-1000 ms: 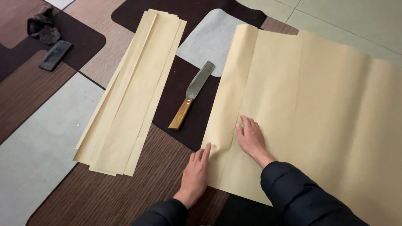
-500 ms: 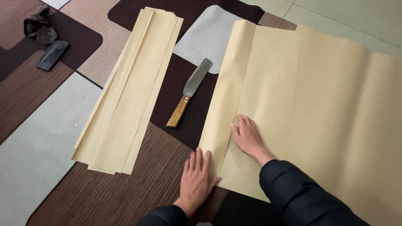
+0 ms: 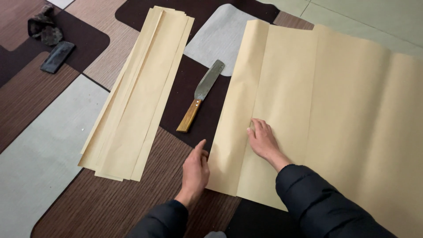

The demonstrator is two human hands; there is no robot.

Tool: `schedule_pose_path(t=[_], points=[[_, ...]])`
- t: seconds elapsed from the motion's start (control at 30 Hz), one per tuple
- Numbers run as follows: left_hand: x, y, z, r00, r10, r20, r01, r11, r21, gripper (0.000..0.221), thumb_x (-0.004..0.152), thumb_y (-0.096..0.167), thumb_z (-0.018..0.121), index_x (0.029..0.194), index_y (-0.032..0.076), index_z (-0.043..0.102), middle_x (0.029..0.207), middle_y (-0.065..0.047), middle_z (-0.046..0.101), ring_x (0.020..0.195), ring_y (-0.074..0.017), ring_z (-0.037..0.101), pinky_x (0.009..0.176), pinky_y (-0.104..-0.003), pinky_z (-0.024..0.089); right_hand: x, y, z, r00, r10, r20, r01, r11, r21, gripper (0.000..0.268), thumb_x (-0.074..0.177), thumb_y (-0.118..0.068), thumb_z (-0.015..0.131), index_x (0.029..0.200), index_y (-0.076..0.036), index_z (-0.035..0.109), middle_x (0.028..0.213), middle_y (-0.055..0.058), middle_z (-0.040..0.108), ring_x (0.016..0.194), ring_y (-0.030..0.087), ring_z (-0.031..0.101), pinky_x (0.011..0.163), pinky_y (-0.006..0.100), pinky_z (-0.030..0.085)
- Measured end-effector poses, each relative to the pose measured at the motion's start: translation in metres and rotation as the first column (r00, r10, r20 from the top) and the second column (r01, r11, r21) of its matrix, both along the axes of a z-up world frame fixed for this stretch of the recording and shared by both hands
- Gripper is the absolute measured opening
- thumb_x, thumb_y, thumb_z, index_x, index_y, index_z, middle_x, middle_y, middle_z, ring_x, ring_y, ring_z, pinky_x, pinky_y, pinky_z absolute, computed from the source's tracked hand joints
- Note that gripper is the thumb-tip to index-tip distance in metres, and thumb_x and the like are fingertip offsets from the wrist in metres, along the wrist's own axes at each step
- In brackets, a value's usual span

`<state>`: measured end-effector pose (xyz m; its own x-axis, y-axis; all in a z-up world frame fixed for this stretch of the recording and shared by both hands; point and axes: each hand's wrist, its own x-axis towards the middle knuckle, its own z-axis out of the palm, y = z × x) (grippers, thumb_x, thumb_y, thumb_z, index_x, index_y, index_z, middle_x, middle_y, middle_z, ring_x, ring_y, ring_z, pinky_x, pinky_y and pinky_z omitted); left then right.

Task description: Cutting large sheets of paper into smaller strips by folding and slicing with a knife

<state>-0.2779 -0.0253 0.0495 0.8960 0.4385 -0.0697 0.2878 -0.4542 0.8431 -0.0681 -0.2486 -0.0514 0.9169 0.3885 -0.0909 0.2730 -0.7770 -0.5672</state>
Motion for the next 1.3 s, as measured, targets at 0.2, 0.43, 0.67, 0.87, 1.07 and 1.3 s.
schedule_pose_path(t=[0.2,0.43,0.67,0.87,1.07,1.3], points=[[-0.009,-0.002,-0.047,0.957,-0.224,-0.182,0.285,0.832,0.477,0.078,0.092,0.039,0.08,0.162,0.014,0.057,0.135,-0.008,0.069,0.127,-0.0327,0.068,0.098,-0.046,0.064,-0.019,0.006,0.052,0.993,0.096,-0.065,-0.104,0.984,-0.147,0.059,0.111,-0.029,0.063,0.164,-0.003,0.056,0.171,0.023,0.047,0.162,0.045,0.045,0.136,0.054,0.037],[-0.02,-0.046,-0.017,0.836,-0.394,-0.383,0.549,0.615,0.566,0.115,0.097,0.073,0.078,0.177,0.003,0.033,0.176,-0.028,0.038,0.164,-0.046,0.035,0.128,-0.056,0.039,-0.023,0.005,0.049,0.981,0.195,0.011,-0.183,0.937,-0.299,0.076,0.104,-0.046,0.074,0.17,-0.014,0.054,0.173,0.02,0.042,0.164,0.045,0.039,0.131,0.057,0.044],[-0.014,-0.035,-0.034,0.914,-0.293,-0.279,0.397,0.786,0.474,0.106,0.096,0.025,0.086,0.18,0.0,0.025,0.157,-0.027,0.047,0.143,-0.0469,0.053,0.114,-0.051,0.055,-0.018,0.012,0.05,0.993,0.115,-0.029,-0.118,0.957,-0.266,0.081,0.106,-0.049,0.07,0.173,-0.009,0.047,0.172,0.022,0.045,0.165,0.044,0.04,0.13,0.058,0.045],[-0.01,-0.028,-0.037,0.947,-0.288,-0.14,0.319,0.881,0.35,0.099,0.091,-0.004,0.066,0.181,0.01,0.029,0.139,-0.019,0.057,0.12,-0.0398,0.063,0.095,-0.051,0.066,-0.015,0.013,0.047,0.995,0.072,-0.073,-0.087,0.97,-0.226,0.074,0.11,-0.043,0.063,0.173,-0.007,0.046,0.173,0.02,0.043,0.166,0.043,0.038,0.132,0.057,0.042],[0.002,0.005,-0.041,0.997,0.011,-0.073,-0.01,1.0,0.021,0.077,0.094,0.001,0.062,0.168,0.021,0.057,0.136,-0.018,0.079,0.126,-0.0407,0.077,0.102,-0.055,0.066,-0.012,0.015,0.054,0.991,0.051,-0.12,-0.076,0.974,-0.214,0.069,0.112,-0.043,0.06,0.171,-0.01,0.049,0.171,0.017,0.046,0.165,0.039,0.04,0.131,0.054,0.042],[0.016,0.027,-0.03,0.902,0.181,-0.391,-0.43,0.428,-0.795,0.068,0.084,0.02,0.063,0.151,0.01,0.076,0.092,-0.021,0.079,0.063,-0.0322,0.065,0.045,-0.042,0.054,0.006,0.054,0.037,0.947,-0.148,-0.284,0.197,0.968,0.154,0.073,0.11,-0.063,0.067,0.163,-0.013,0.062,0.14,0.014,0.079,0.129,0.037,0.077,0.107,0.051,0.062]])
